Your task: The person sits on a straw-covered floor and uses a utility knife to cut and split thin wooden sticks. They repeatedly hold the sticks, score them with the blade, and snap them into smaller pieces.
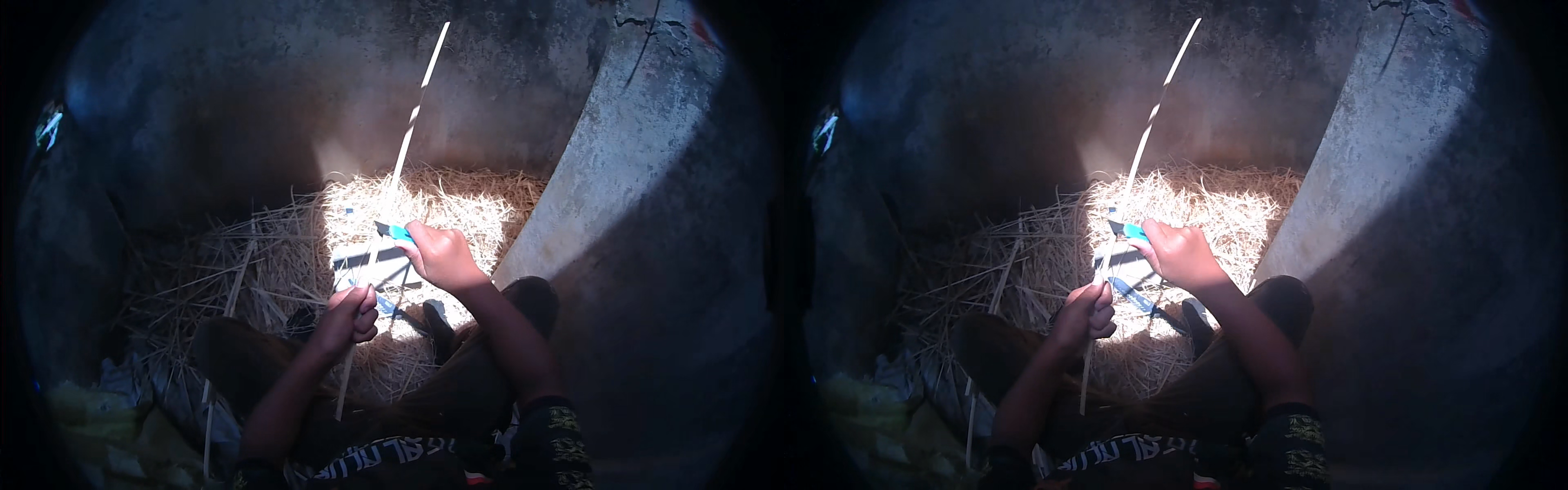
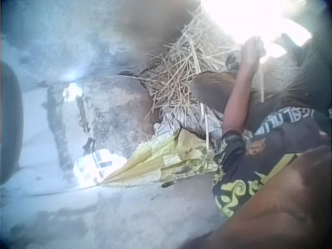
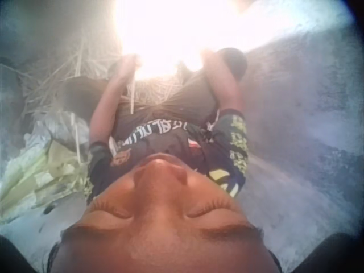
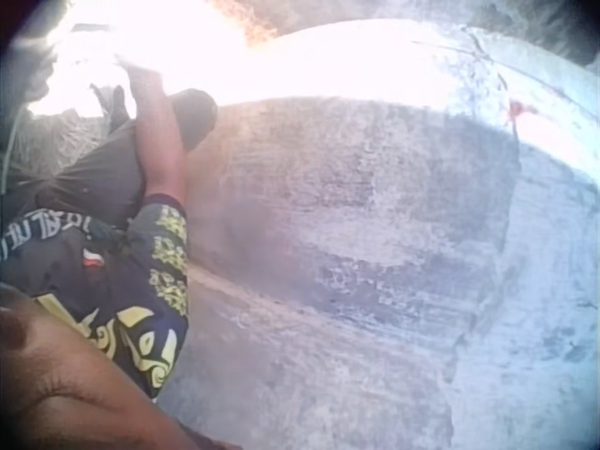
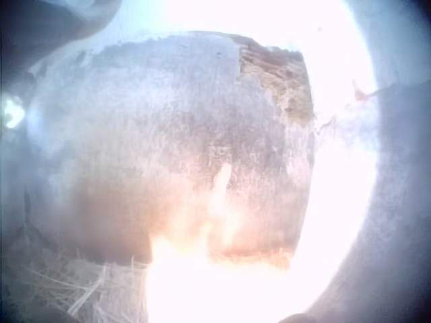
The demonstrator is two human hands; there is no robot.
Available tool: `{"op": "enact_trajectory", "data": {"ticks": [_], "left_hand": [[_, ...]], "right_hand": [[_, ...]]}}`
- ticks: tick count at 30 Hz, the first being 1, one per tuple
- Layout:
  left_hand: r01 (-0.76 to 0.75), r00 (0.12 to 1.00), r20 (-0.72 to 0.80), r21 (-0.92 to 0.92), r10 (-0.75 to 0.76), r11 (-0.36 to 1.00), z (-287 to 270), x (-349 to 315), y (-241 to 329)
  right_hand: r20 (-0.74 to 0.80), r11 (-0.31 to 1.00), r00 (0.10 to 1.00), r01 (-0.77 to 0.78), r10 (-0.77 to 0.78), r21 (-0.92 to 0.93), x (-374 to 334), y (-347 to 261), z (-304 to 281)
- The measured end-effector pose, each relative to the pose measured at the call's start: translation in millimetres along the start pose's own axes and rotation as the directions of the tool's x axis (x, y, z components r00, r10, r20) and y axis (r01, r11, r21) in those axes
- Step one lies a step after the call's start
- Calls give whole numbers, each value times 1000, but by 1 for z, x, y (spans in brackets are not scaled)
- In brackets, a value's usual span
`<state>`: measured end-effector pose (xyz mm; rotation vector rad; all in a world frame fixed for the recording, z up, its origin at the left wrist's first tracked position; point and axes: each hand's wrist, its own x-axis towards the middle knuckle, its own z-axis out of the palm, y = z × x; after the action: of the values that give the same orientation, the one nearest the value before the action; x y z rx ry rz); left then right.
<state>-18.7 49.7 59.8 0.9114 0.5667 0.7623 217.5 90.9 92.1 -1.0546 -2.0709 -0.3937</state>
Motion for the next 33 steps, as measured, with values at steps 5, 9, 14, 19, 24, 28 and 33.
{"op": "enact_trajectory", "data": {"ticks": [5,9,14,19,24,28,33], "left_hand": [[88,996,27,27,-89,996,-2,-9,17],[148,989,20,62,-150,987,2,-10,15],[235,957,133,169,-259,957,21,-5,-10],[120,980,131,230,-153,966,4,-2,-16],[160,968,102,460,-231,873,12,2,-4],[32,987,107,611,-123,791,22,-1,7],[-54,981,187,505,-48,862,21,-5,8]], "right_hand": [[11,989,991,133,-132,-64,9,13,-6],[-233,945,947,-268,223,-188,21,41,5],[-615,667,416,-700,670,254,-34,178,-28],[224,-43,442,-384,869,922,1,68,-56],[346,-67,596,-439,725,896,-3,53,-50],[347,-119,620,-379,704,918,-1,49,-46],[328,-193,637,-274,698,942,3,41,-44]]}}
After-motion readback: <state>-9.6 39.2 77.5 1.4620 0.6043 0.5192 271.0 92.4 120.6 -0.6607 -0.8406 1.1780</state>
